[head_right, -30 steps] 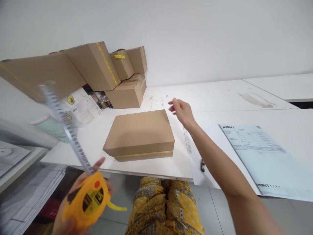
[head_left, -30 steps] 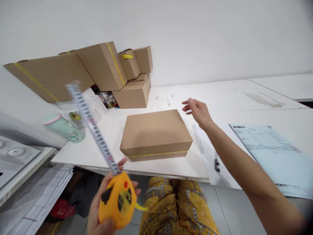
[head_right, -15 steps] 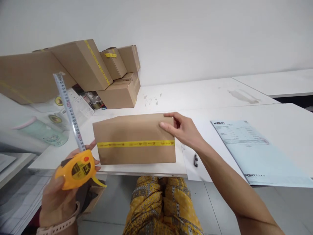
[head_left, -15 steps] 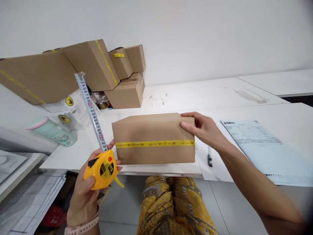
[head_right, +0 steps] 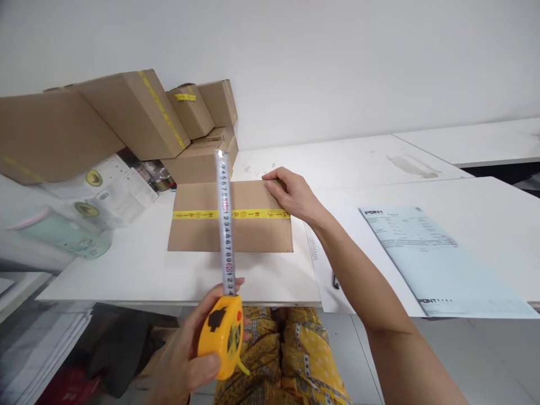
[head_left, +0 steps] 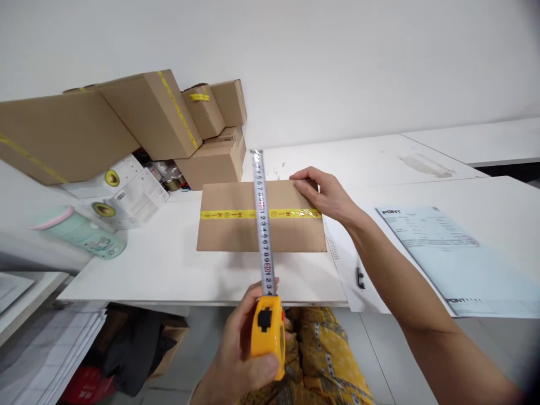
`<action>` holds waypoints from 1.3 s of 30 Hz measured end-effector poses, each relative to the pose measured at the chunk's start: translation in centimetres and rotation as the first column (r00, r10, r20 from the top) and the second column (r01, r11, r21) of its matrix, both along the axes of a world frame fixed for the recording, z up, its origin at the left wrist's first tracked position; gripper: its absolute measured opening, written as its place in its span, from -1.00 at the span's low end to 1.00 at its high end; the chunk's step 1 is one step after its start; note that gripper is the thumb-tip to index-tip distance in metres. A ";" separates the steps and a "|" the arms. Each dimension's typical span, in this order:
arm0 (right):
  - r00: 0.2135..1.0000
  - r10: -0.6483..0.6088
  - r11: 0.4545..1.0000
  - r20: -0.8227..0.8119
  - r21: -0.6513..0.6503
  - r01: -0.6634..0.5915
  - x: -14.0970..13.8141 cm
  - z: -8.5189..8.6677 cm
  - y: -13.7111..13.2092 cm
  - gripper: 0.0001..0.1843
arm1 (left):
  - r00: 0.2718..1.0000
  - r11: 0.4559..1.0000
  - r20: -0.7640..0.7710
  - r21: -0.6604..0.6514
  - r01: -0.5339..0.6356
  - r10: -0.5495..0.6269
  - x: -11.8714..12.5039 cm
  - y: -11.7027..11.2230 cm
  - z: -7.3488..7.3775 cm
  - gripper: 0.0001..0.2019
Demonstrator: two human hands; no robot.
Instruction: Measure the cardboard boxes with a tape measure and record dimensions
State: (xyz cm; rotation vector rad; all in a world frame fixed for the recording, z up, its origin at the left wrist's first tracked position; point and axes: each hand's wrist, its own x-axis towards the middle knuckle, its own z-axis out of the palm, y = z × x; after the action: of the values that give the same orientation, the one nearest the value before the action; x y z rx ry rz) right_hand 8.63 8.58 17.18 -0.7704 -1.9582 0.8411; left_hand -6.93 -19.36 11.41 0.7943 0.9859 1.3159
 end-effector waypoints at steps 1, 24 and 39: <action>1.000 0.007 1.000 0.000 0.013 -0.007 -0.1 0.1 0.1 -0.72 | 0.998 0.999 0.036 0.003 0.043 -0.043 0.3 0.4 -0.4 -0.30; 0.883 -0.148 0.857 0.445 0.503 -0.110 -0.9 0.6 0.7 -0.48 | 0.988 0.992 0.134 -0.085 0.088 -0.076 0.1 -0.5 -2.2 -0.30; 0.895 -0.120 0.886 0.430 0.453 -0.099 -0.9 0.5 0.5 -0.48 | 0.986 0.988 0.114 -0.088 0.129 -0.118 -0.4 -0.2 -3.1 -0.24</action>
State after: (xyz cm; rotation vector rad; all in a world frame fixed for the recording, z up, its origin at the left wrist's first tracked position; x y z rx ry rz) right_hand 7.70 9.04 17.70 -0.7198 -2.4315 0.1528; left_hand -7.29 -19.60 8.35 0.6928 0.8918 1.1839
